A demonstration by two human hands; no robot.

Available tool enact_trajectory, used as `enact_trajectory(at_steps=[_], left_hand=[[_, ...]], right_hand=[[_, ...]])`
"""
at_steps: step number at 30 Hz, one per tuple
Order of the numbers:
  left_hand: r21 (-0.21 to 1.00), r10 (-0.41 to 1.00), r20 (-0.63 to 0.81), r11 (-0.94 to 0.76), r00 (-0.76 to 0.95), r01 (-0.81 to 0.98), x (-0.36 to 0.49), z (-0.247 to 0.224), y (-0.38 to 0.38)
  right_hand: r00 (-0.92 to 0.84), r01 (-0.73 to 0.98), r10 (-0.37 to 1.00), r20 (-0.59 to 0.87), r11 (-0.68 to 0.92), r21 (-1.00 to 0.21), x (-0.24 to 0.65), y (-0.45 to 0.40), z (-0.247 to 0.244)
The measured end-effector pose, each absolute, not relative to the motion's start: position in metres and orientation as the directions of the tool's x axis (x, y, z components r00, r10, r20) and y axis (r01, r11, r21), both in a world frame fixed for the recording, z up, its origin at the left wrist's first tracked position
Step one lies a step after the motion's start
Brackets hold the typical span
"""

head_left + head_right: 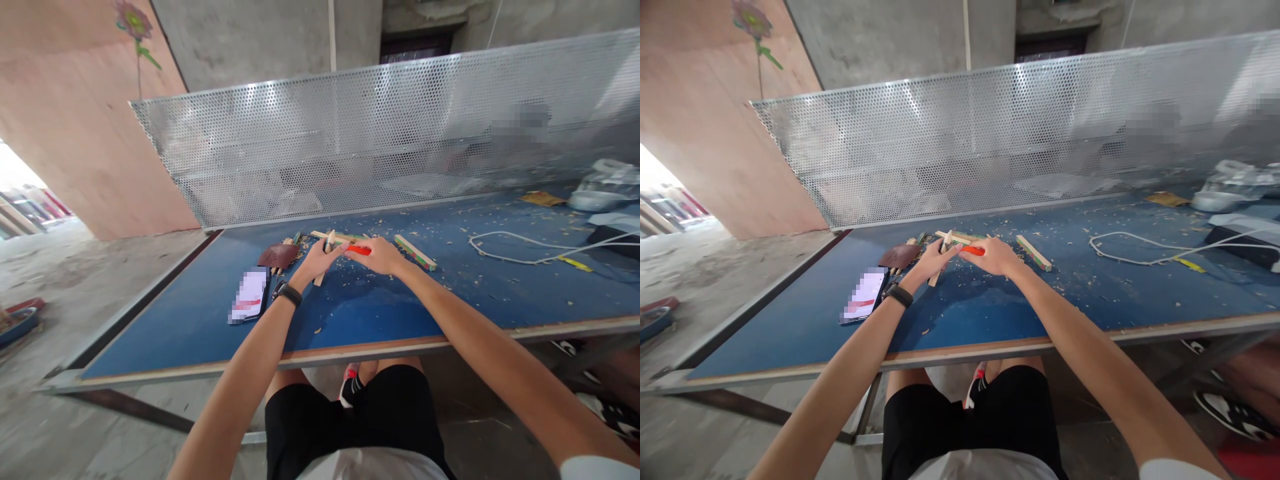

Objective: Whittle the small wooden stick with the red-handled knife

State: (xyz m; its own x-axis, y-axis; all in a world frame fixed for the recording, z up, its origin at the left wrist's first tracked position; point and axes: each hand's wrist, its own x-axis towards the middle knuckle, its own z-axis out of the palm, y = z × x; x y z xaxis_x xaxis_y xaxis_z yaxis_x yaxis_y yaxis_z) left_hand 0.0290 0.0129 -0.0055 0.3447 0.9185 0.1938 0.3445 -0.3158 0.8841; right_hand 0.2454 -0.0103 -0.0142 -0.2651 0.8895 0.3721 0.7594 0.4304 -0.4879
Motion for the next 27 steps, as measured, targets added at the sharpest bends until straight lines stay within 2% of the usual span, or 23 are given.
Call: enact_trajectory(at_steps=[9, 17, 20, 27], left_hand=[[0.866, 0.913, 0.265, -0.367, 0.31, 0.339, 0.029, -0.017, 0.026], [0.848, 0.91, 0.273, -0.381, 0.312, 0.368, 0.027, -0.01, 0.016], [0.842, 0.905, 0.279, -0.391, 0.321, 0.371, 0.027, -0.01, 0.016], [0.851, 0.898, 0.328, -0.416, 0.293, 0.322, 0.026, -0.011, 0.023]], right_hand=[[-0.103, 0.839, 0.909, 0.403, 0.297, -0.455, 0.238, -0.011, -0.013], [-0.305, 0.734, 0.889, 0.341, 0.448, -0.511, 0.249, -0.006, -0.017], [-0.303, 0.725, 0.885, 0.353, 0.454, -0.517, 0.249, -0.006, -0.018], [-0.183, 0.831, 0.905, 0.383, 0.351, -0.432, 0.235, -0.009, -0.019]])
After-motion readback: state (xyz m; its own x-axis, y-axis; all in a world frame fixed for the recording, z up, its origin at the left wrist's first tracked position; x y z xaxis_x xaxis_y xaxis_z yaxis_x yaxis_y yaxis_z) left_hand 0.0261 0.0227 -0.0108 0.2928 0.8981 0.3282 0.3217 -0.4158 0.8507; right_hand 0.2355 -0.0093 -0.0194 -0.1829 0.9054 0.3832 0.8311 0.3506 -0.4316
